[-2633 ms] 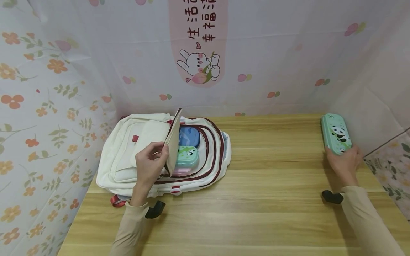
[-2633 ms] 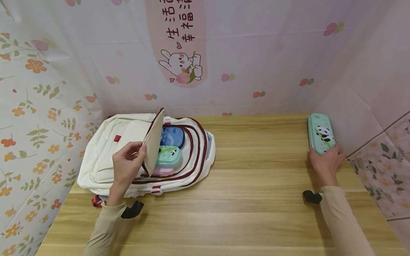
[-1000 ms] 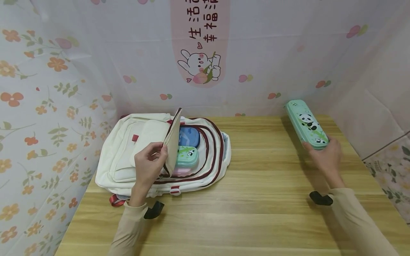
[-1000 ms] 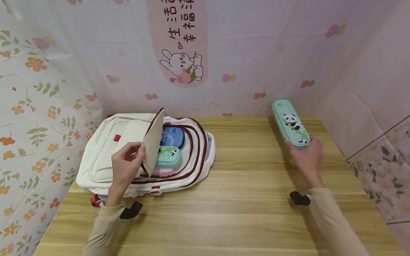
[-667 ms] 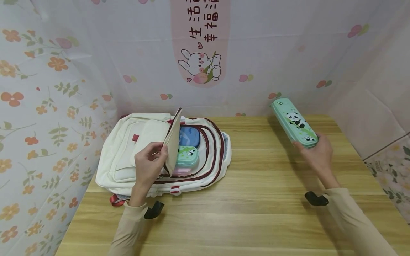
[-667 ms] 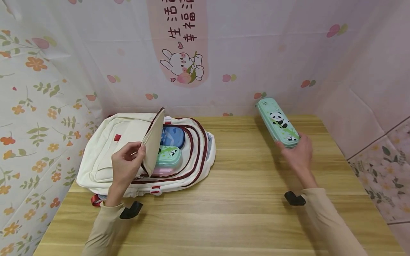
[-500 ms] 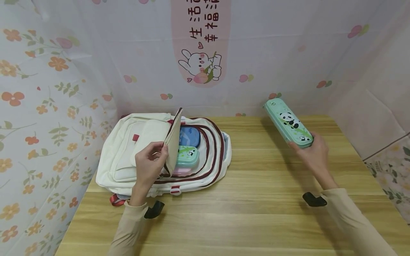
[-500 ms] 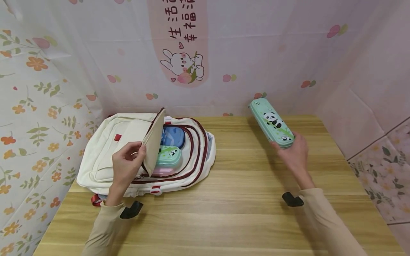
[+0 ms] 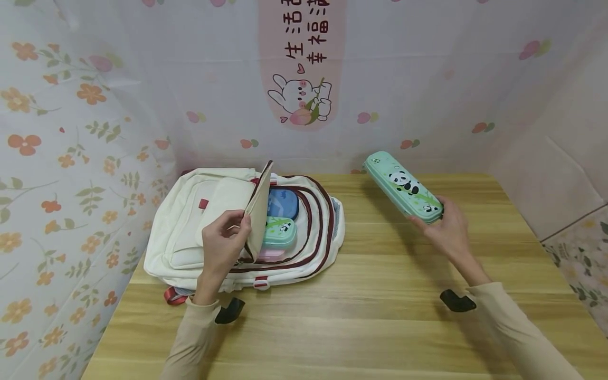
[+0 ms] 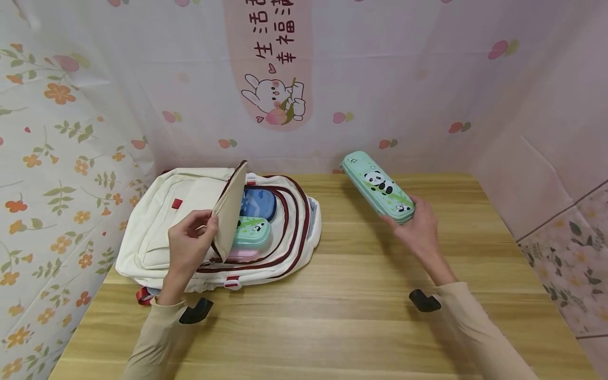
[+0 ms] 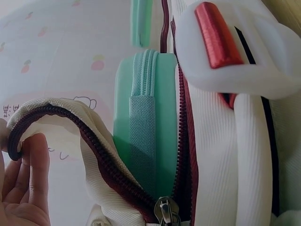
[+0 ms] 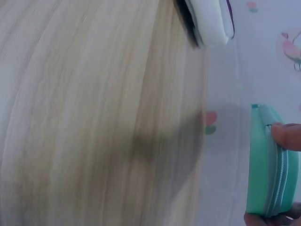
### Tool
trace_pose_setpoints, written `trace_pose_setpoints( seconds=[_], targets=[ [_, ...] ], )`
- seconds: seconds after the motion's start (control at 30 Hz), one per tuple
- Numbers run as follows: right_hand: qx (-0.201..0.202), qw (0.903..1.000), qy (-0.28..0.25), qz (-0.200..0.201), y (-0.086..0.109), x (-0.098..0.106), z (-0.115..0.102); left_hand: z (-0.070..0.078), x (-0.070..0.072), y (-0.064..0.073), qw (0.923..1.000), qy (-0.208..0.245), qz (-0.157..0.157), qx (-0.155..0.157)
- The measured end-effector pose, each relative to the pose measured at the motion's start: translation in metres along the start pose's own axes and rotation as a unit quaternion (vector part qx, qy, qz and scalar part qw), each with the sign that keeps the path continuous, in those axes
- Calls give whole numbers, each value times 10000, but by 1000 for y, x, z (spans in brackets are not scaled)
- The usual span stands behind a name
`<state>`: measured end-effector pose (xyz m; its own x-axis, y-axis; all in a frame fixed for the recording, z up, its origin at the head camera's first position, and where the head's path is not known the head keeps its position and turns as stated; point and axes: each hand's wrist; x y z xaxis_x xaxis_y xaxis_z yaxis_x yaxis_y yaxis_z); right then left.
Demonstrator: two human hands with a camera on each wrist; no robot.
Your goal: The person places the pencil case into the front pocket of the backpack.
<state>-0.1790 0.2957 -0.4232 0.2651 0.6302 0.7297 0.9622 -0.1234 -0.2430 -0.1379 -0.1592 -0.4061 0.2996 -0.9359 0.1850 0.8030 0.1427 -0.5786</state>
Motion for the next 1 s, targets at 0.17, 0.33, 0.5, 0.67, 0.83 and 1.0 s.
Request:
trace_pose_setpoints(
  seconds=[0.17, 0.33, 0.5, 0.67, 0.83, 1.0],
  targets=[
    [255, 9994, -94, -195, 2, -4, -14, -5, 2, 1, 10000, 33, -17, 2],
    [460, 9982, -188, -326, 5, -10, -26, -2, 3, 1, 10000, 28, -9, 76],
    [565, 9971, -257, -435, 8, -19, -36, 15, 2, -1, 10000, 71, -11, 48],
    [823, 9944, -432, -510, 11, -29, -43, 26, 1, -1, 10000, 48, -1, 27],
    [1164, 9907, -528, -466, 16, -41, -47, 10, 1, 0, 10000, 14, 25, 58],
    [1316, 9876, -667, -535, 19, -50, -52, 25, 2, -1, 9999, 19, -35, 99]
  ],
)
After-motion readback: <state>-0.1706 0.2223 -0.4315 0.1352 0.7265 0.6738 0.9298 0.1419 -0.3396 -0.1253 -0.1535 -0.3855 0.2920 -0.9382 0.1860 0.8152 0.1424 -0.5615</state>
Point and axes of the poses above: each hand's wrist, its own y-axis away from the middle knuckle, its own x-axis out of the back of the hand, z = x × y, and after that the axes turned 1 degree about -z, right-handed
